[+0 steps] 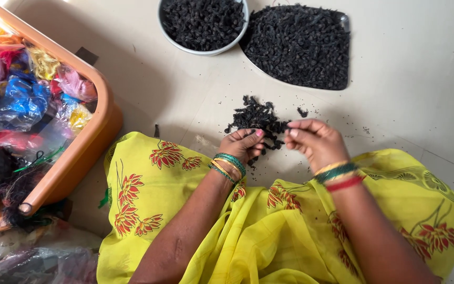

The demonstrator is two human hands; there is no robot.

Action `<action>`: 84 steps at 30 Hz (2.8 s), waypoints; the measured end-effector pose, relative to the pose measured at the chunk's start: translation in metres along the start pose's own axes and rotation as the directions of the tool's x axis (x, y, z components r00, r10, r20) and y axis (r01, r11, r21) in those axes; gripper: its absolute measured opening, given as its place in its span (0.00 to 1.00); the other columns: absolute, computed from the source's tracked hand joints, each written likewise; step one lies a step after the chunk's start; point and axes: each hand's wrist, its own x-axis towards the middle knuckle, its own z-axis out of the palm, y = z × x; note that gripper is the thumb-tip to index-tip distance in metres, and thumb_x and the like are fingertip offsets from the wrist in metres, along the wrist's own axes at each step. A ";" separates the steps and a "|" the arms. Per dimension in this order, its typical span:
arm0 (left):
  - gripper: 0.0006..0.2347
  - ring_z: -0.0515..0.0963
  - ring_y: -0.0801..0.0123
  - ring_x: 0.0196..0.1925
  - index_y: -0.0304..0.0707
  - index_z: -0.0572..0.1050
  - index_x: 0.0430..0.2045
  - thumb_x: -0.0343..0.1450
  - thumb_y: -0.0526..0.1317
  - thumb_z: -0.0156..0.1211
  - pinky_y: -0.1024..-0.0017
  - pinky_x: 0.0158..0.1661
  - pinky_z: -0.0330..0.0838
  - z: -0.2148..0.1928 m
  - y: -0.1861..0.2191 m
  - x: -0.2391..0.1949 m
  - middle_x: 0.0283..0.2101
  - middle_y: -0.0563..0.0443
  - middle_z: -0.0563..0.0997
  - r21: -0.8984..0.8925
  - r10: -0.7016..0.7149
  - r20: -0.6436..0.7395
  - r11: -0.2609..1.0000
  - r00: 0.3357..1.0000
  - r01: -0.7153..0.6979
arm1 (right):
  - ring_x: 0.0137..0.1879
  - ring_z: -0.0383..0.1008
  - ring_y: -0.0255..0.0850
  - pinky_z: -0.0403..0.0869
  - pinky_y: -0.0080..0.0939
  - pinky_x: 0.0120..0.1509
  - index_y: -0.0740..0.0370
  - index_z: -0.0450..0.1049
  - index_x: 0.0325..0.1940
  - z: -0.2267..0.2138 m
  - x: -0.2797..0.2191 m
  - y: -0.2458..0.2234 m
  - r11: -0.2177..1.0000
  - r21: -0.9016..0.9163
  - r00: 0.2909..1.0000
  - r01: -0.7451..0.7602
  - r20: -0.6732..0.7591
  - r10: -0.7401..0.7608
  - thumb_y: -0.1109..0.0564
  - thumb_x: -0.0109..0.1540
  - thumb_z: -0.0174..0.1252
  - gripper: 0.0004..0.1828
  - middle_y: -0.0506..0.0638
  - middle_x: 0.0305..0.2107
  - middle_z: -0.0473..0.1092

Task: The person sits on the floor and pulls apart clumps of black curly synthetic hair, teasing the curls loose by hand and placing the separated pieces into a pile beside them, with a bowl and tray of the black hair material nearby.

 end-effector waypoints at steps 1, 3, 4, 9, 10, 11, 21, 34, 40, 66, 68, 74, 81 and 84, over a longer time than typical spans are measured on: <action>0.05 0.81 0.73 0.25 0.32 0.80 0.31 0.68 0.34 0.69 0.77 0.26 0.76 0.001 0.000 -0.001 0.28 0.50 0.83 0.000 0.000 -0.006 1.000 1.000 0.000 | 0.40 0.80 0.41 0.81 0.41 0.48 0.68 0.77 0.46 0.008 -0.003 0.006 1.000 0.003 1.000 -0.005 0.003 0.005 0.68 0.63 0.59 0.08 0.55 0.36 0.78; 0.05 0.81 0.74 0.26 0.30 0.81 0.34 0.69 0.33 0.68 0.78 0.28 0.76 0.002 -0.001 -0.003 0.29 0.50 0.84 0.017 0.039 0.059 0.999 0.997 -0.040 | 0.38 0.80 0.40 0.79 0.39 0.45 0.67 0.77 0.46 0.024 -0.012 0.020 0.998 0.009 0.997 0.059 -0.046 -0.058 0.68 0.63 0.59 0.08 0.54 0.35 0.78; 0.05 0.81 0.74 0.26 0.30 0.81 0.34 0.69 0.33 0.68 0.78 0.28 0.76 0.003 -0.001 -0.006 0.29 0.50 0.84 0.022 0.032 0.058 0.999 0.998 -0.033 | 0.38 0.80 0.40 0.79 0.39 0.45 0.67 0.77 0.46 0.028 -0.013 0.024 0.998 0.014 0.997 0.056 -0.052 -0.056 0.68 0.63 0.59 0.08 0.54 0.35 0.78; 0.06 0.82 0.72 0.29 0.29 0.81 0.36 0.69 0.31 0.68 0.78 0.30 0.76 0.006 0.002 -0.010 0.32 0.45 0.85 0.037 0.082 0.152 0.995 0.985 -0.088 | 0.36 0.79 0.35 0.79 0.35 0.41 0.66 0.74 0.43 0.038 -0.008 0.039 0.957 -0.142 0.965 0.253 -0.035 -0.260 0.66 0.65 0.59 0.03 0.52 0.33 0.77; 0.06 0.82 0.72 0.29 0.29 0.81 0.36 0.69 0.31 0.68 0.78 0.30 0.76 0.005 0.002 -0.009 0.32 0.45 0.85 0.038 0.079 0.148 0.996 0.986 -0.086 | 0.36 0.79 0.35 0.79 0.35 0.41 0.66 0.74 0.43 0.038 -0.007 0.043 0.958 -0.140 0.966 0.250 -0.036 -0.257 0.66 0.65 0.59 0.03 0.52 0.33 0.77; 0.06 0.83 0.71 0.29 0.29 0.81 0.36 0.69 0.31 0.68 0.78 0.30 0.76 0.004 0.002 -0.008 0.32 0.44 0.85 0.047 0.082 0.151 0.995 0.985 -0.091 | 0.36 0.78 0.34 0.78 0.34 0.40 0.65 0.74 0.43 0.038 -0.007 0.046 0.950 -0.156 0.959 0.271 -0.040 -0.280 0.66 0.66 0.60 0.03 0.51 0.32 0.77; 0.07 0.81 0.73 0.28 0.32 0.81 0.36 0.67 0.33 0.70 0.77 0.28 0.75 -0.005 0.010 -0.002 0.30 0.50 0.85 0.017 0.062 0.145 0.998 0.988 -0.065 | 0.47 0.73 0.34 0.76 0.35 0.50 0.63 0.75 0.42 0.040 -0.007 0.040 0.718 -0.445 0.834 0.535 0.144 -0.532 0.65 0.63 0.62 0.04 0.50 0.43 0.68; 0.05 0.74 0.80 0.21 0.34 0.81 0.29 0.65 0.34 0.72 0.80 0.23 0.64 0.009 0.032 -0.016 0.23 0.58 0.80 0.458 0.098 0.115 0.878 0.989 -0.140 | 0.19 0.46 0.23 0.47 0.29 0.21 0.63 0.74 0.40 -0.011 0.015 -0.007 0.955 -0.195 0.957 -0.225 0.142 0.254 0.62 0.65 0.55 0.03 0.36 0.20 0.60; 0.07 0.72 0.84 0.28 0.33 0.76 0.25 0.68 0.33 0.71 0.81 0.30 0.69 0.008 0.022 -0.014 0.25 0.61 0.78 0.586 0.326 0.287 0.684 0.901 -0.434 | 0.17 0.46 0.23 0.46 0.29 0.20 0.61 0.73 0.39 0.000 0.017 -0.006 0.971 -0.175 0.985 -0.165 0.023 0.172 0.61 0.67 0.53 0.03 0.35 0.16 0.55; 0.03 0.64 0.85 0.19 0.40 0.79 0.32 0.70 0.36 0.68 0.82 0.19 0.54 0.029 0.016 -0.030 0.27 0.62 0.79 0.276 0.209 0.222 0.924 0.953 -0.266 | 0.33 0.59 0.22 0.64 0.26 0.36 0.63 0.72 0.41 0.007 0.006 -0.013 0.793 -0.535 0.951 0.292 0.076 -0.300 0.61 0.70 0.55 0.04 0.37 0.29 0.66; 0.03 0.66 0.86 0.23 0.39 0.79 0.33 0.71 0.35 0.68 0.82 0.23 0.58 0.022 0.000 -0.022 0.29 0.61 0.79 0.308 0.350 0.231 0.859 0.908 -0.410 | 0.34 0.61 0.23 0.65 0.25 0.38 0.62 0.72 0.41 0.013 0.002 -0.017 0.806 -0.514 0.953 0.295 0.090 -0.291 0.62 0.69 0.53 0.03 0.37 0.30 0.69; 0.03 0.72 0.83 0.27 0.36 0.80 0.35 0.72 0.35 0.67 0.83 0.24 0.61 0.023 0.008 -0.021 0.33 0.54 0.84 0.147 0.415 0.048 0.897 0.908 -0.418 | 0.38 0.70 0.26 0.70 0.28 0.45 0.63 0.73 0.39 0.011 0.005 0.047 0.853 -0.486 0.967 0.190 0.243 -0.076 0.62 0.66 0.55 0.03 0.41 0.31 0.72; 0.04 0.70 0.84 0.25 0.37 0.79 0.38 0.73 0.35 0.66 0.83 0.23 0.60 0.009 -0.007 -0.009 0.32 0.58 0.81 0.099 0.015 0.362 0.994 0.932 -0.055 | 0.40 0.74 0.27 0.72 0.29 0.47 0.64 0.73 0.41 -0.009 0.040 0.034 0.732 -0.631 0.962 0.258 0.099 -0.254 0.63 0.66 0.52 0.04 0.44 0.33 0.76; 0.03 0.68 0.84 0.23 0.39 0.77 0.36 0.74 0.37 0.63 0.83 0.22 0.60 0.020 0.013 -0.020 0.31 0.58 0.82 0.304 -0.017 0.436 0.944 0.900 -0.130 | 0.32 0.66 0.31 0.68 0.34 0.36 0.65 0.75 0.44 -0.005 0.019 0.008 0.690 -0.708 0.976 0.149 -0.007 -0.217 0.62 0.67 0.56 0.04 0.50 0.30 0.72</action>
